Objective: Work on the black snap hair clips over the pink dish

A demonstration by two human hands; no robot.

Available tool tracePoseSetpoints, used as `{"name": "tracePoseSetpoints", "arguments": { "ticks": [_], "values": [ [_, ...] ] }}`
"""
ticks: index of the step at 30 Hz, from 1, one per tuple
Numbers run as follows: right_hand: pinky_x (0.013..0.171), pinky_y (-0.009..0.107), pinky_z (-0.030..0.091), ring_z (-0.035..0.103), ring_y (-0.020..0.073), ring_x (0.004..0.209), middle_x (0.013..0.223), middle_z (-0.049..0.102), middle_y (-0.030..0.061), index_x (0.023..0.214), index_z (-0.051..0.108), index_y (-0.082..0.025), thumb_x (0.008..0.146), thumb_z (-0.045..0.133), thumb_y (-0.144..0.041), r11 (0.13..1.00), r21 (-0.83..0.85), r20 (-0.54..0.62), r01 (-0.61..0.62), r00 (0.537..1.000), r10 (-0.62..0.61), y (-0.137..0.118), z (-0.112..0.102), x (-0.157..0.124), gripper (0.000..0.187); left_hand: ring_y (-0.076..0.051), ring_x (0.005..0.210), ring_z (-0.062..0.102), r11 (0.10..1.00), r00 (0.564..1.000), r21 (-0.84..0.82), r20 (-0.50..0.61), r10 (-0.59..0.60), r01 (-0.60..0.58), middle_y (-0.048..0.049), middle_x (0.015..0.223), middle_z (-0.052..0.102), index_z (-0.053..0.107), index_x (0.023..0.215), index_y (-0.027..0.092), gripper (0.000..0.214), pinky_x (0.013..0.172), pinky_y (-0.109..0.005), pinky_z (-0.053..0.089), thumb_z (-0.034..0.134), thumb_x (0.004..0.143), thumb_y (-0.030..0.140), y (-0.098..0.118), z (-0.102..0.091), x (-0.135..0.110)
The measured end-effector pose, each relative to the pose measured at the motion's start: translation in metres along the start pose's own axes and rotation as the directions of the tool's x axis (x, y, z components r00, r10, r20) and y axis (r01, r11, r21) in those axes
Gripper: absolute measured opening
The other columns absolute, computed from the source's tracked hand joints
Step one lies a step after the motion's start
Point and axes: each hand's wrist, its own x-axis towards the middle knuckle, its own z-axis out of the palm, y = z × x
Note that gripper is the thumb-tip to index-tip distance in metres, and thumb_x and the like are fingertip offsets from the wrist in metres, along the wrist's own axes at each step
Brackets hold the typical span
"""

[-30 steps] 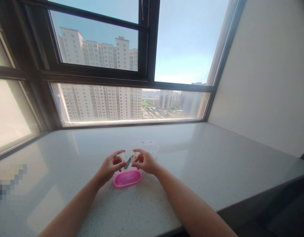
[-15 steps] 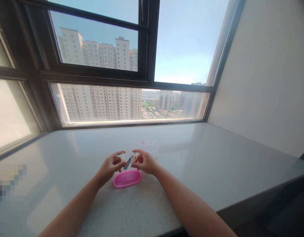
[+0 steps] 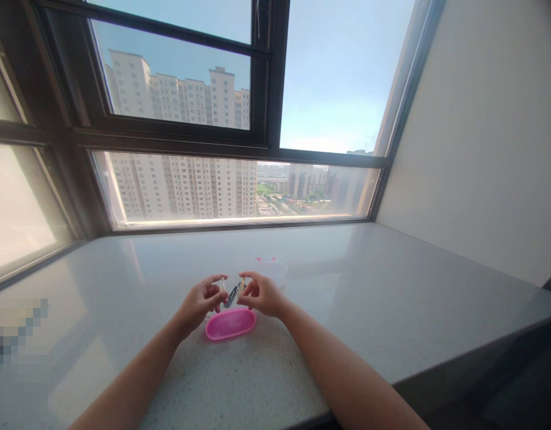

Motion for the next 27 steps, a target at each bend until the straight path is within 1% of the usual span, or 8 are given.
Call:
{"name": "tracePoseSetpoints", "arguments": {
  "ticks": [10, 19, 27],
  "values": [
    [0.046, 0.019, 0.04, 0.056, 0.0092, 0.051, 0.074, 0.064, 0.0016, 0.123, 0.045, -0.019, 0.067, 0.073, -0.037, 1.0, -0.002, 0.007, 0.0, 1.0, 0.0, 0.0006, 0.0005, 0.0005, 0.065, -0.011, 0.049, 0.052, 1.0, 1.0, 0.001, 0.008, -0.002, 0.002, -0.0012, 0.066, 0.062, 0.048, 0.118, 0.012, 0.059, 0.049, -0.022, 0.036, 0.062, 0.073, 0.047, -0.0025, -0.0004, 0.001],
    [0.047, 0.019, 0.04, 0.057, 0.0096, 0.053, 0.075, 0.064, 0.0021, 0.123, 0.045, -0.018, 0.069, 0.071, -0.039, 1.0, -0.022, 0.014, 0.001, 1.0, -0.001, -0.0022, -0.0007, -0.0004, 0.064, -0.011, 0.048, 0.052, 1.0, 1.0, 0.022, -0.007, -0.008, 0.008, -0.0011, 0.064, 0.063, 0.05, 0.117, 0.011, 0.06, 0.048, -0.022, 0.036, 0.062, 0.071, 0.049, 0.0019, 0.0001, 0.0005],
    [0.047, 0.019, 0.04, 0.057, 0.0096, 0.052, 0.074, 0.064, 0.002, 0.123, 0.046, -0.019, 0.069, 0.071, -0.041, 1.0, -0.017, 0.014, 0.003, 1.0, -0.002, -0.0032, -0.0007, -0.0009, 0.064, -0.011, 0.049, 0.051, 1.0, 1.0, 0.023, 0.002, -0.007, 0.007, -0.0006, 0.065, 0.062, 0.048, 0.119, 0.011, 0.058, 0.049, -0.022, 0.037, 0.06, 0.074, 0.046, 0.002, 0.0001, 0.0001]
  ]
}}
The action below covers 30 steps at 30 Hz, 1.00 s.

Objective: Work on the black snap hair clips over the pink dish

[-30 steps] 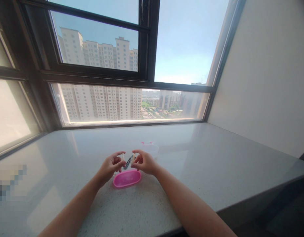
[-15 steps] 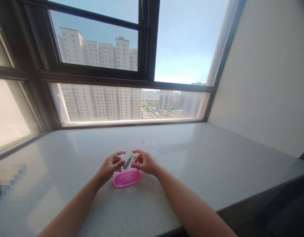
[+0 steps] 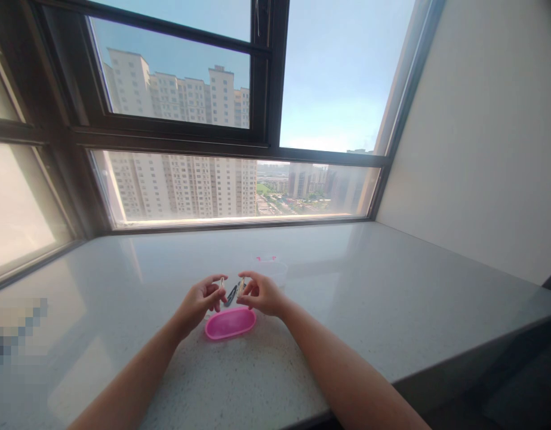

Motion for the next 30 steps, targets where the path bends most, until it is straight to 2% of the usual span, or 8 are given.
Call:
{"name": "tracePoseSetpoints", "arguments": {
  "ticks": [30],
  "values": [
    [0.047, 0.02, 0.044, 0.056, 0.0085, 0.049, 0.076, 0.062, 0.0019, 0.122, 0.046, -0.019, 0.068, 0.071, -0.043, 0.996, 0.084, 0.017, -0.027, 1.0, 0.025, 0.0002, 0.0, 0.0007, 0.065, -0.01, 0.049, 0.051, 1.0, 1.0, -0.004, 0.015, 0.0, 0.0, -0.0012, 0.066, 0.063, 0.046, 0.12, 0.01, 0.056, 0.048, -0.021, 0.036, 0.058, 0.077, 0.044, -0.0076, -0.0021, 0.0024]
  ]
}}
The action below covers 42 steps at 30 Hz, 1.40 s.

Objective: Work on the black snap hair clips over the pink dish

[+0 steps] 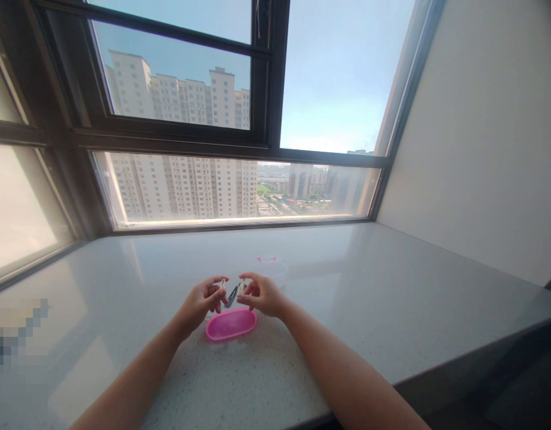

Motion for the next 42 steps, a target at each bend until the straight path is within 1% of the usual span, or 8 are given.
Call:
{"name": "tracePoseSetpoints", "arguments": {
  "ticks": [16, 22, 27, 30, 35, 39, 42],
  "values": [
    [0.047, 0.02, 0.044, 0.057, 0.0089, 0.049, 0.075, 0.061, 0.0012, 0.121, 0.047, -0.018, 0.068, 0.07, -0.045, 1.0, 0.02, 0.006, -0.017, 1.0, 0.017, -0.001, 0.0, 0.0, 0.064, -0.01, 0.049, 0.051, 1.0, 1.0, 0.001, -0.018, 0.013, -0.013, -0.0013, 0.066, 0.062, 0.046, 0.118, 0.009, 0.055, 0.049, -0.022, 0.036, 0.056, 0.078, 0.046, 0.0, 0.0, 0.0],
    [0.047, 0.02, 0.044, 0.057, 0.009, 0.049, 0.076, 0.062, 0.0016, 0.121, 0.047, -0.018, 0.067, 0.071, -0.044, 1.0, 0.02, 0.006, -0.013, 1.0, 0.013, -0.001, 0.0, 0.0, 0.064, -0.01, 0.049, 0.051, 1.0, 1.0, -0.007, -0.008, 0.007, -0.007, -0.0012, 0.065, 0.062, 0.047, 0.118, 0.01, 0.056, 0.049, -0.022, 0.036, 0.06, 0.075, 0.045, 0.002, 0.001, -0.001],
    [0.048, 0.02, 0.045, 0.058, 0.0093, 0.049, 0.076, 0.064, 0.0022, 0.122, 0.045, -0.018, 0.067, 0.073, -0.038, 0.999, 0.039, 0.007, -0.003, 1.0, 0.003, 0.003, 0.001, 0.001, 0.065, -0.011, 0.051, 0.052, 1.0, 1.0, -0.018, -0.012, -0.006, 0.005, 0.0017, 0.063, 0.06, 0.046, 0.119, 0.012, 0.059, 0.051, -0.023, 0.038, 0.067, 0.07, 0.039, 0.006, 0.002, -0.003],
    [0.048, 0.021, 0.046, 0.058, 0.0096, 0.049, 0.076, 0.064, 0.0022, 0.122, 0.044, -0.018, 0.066, 0.073, -0.032, 0.996, 0.087, 0.007, 0.006, 1.0, -0.007, 0.008, 0.003, 0.002, 0.064, -0.011, 0.052, 0.053, 1.0, 1.0, -0.028, -0.003, -0.002, 0.002, 0.0033, 0.062, 0.058, 0.043, 0.12, 0.013, 0.062, 0.052, -0.023, 0.039, 0.069, 0.069, 0.034, 0.007, 0.002, -0.003],
    [0.054, 0.024, 0.049, 0.062, 0.013, 0.058, 0.079, 0.065, 0.0028, 0.124, 0.042, -0.018, 0.062, 0.075, -0.025, 0.987, 0.158, 0.024, 0.007, 1.0, -0.01, 0.015, 0.005, 0.005, 0.071, -0.011, 0.051, 0.053, 0.999, 1.0, -0.041, 0.002, 0.006, -0.006, 0.0039, 0.062, 0.058, 0.04, 0.123, 0.015, 0.066, 0.05, -0.023, 0.039, 0.07, 0.067, 0.032, 0.005, 0.001, -0.002],
    [0.057, 0.026, 0.049, 0.06, 0.0126, 0.059, 0.075, 0.062, 0.0013, 0.118, 0.046, -0.016, 0.065, 0.074, -0.027, 0.987, 0.159, -0.022, 0.021, 1.0, -0.018, 0.017, 0.005, 0.007, 0.061, -0.011, 0.051, 0.053, 0.999, 1.0, -0.04, 0.006, 0.026, -0.026, 0.0027, 0.063, 0.06, 0.038, 0.125, 0.017, 0.065, 0.05, -0.022, 0.039, 0.068, 0.069, 0.031, 0.002, 0.001, -0.002],
    [0.055, 0.023, 0.044, 0.054, 0.01, 0.057, 0.07, 0.059, -0.0009, 0.112, 0.051, -0.016, 0.068, 0.071, -0.028, 0.997, 0.055, -0.07, 0.049, 0.997, -0.045, 0.015, 0.004, 0.006, 0.05, -0.011, 0.051, 0.054, 0.999, 1.0, -0.048, 0.007, 0.027, -0.026, 0.002, 0.064, 0.061, 0.037, 0.125, 0.017, 0.066, 0.051, -0.022, 0.039, 0.068, 0.069, 0.031, 0.003, 0.001, -0.003]
  ]
}}
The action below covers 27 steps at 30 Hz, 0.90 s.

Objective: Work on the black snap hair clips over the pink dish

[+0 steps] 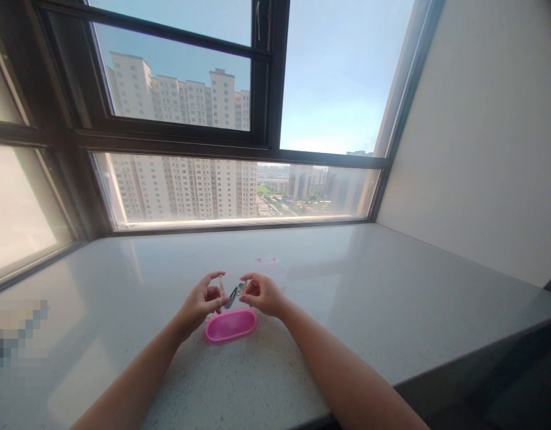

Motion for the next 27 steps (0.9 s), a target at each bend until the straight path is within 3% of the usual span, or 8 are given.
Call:
{"name": "tracePoseSetpoints", "arguments": {
  "ticks": [5, 9, 13, 19, 27],
  "values": [
    [0.054, 0.022, 0.038, 0.043, 0.0085, 0.057, 0.072, 0.053, -0.0016, 0.106, 0.059, -0.017, 0.067, 0.071, -0.024, 0.966, -0.246, -0.047, 0.08, 0.994, -0.094, -0.011, -0.002, -0.003, 0.042, -0.012, 0.052, 0.054, 1.0, 1.0, -0.009, -0.007, -0.012, 0.012, -0.0001, 0.067, 0.062, 0.036, 0.124, 0.015, 0.062, 0.053, -0.024, 0.04, 0.064, 0.073, 0.035, 0.004, 0.001, -0.002],
    [0.068, 0.027, 0.043, 0.049, 0.0145, 0.079, 0.093, 0.05, 0.0037, 0.103, 0.063, -0.022, 0.063, 0.073, -0.018, 0.922, -0.351, -0.083, 0.164, 0.975, -0.205, -0.021, -0.003, -0.005, 0.042, -0.012, 0.051, 0.053, 1.0, 1.0, -0.005, -0.02, -0.015, 0.015, 0.0001, 0.067, 0.062, 0.037, 0.123, 0.016, 0.06, 0.052, -0.024, 0.04, 0.063, 0.073, 0.037, 0.005, 0.001, -0.002],
    [0.081, 0.032, 0.044, 0.049, 0.0193, 0.101, 0.112, 0.048, 0.0063, 0.115, 0.053, -0.025, 0.06, 0.073, -0.013, 0.934, -0.3, -0.066, 0.196, 0.972, -0.225, -0.021, -0.003, -0.005, 0.06, -0.012, 0.051, 0.054, 1.0, 1.0, 0.003, -0.018, -0.018, 0.018, 0.0002, 0.067, 0.062, 0.038, 0.122, 0.016, 0.059, 0.052, -0.023, 0.039, 0.063, 0.073, 0.036, 0.005, 0.001, -0.001],
    [0.083, 0.035, 0.047, 0.058, 0.0151, 0.09, 0.11, 0.055, 0.006, 0.123, 0.04, -0.025, 0.066, 0.067, -0.01, 0.975, -0.159, -0.076, 0.158, 0.982, -0.172, -0.009, -0.002, -0.002, 0.065, -0.012, 0.05, 0.054, 0.999, 0.999, -0.002, -0.026, -0.036, 0.035, -0.0003, 0.067, 0.063, 0.038, 0.122, 0.016, 0.063, 0.051, -0.023, 0.038, 0.065, 0.07, 0.038, 0.005, 0.001, -0.001],
    [0.073, 0.03, 0.052, 0.061, 0.0136, 0.081, 0.098, 0.056, 0.004, 0.121, 0.04, -0.023, 0.071, 0.061, -0.009, 0.988, -0.063, -0.095, 0.14, 0.985, -0.146, -0.003, 0.0, 0.001, 0.057, -0.012, 0.05, 0.053, 1.0, 0.999, -0.002, -0.032, -0.015, 0.015, -0.0004, 0.066, 0.063, 0.038, 0.123, 0.016, 0.059, 0.052, -0.024, 0.039, 0.062, 0.074, 0.038, 0.006, 0.001, -0.001]
  ]
}}
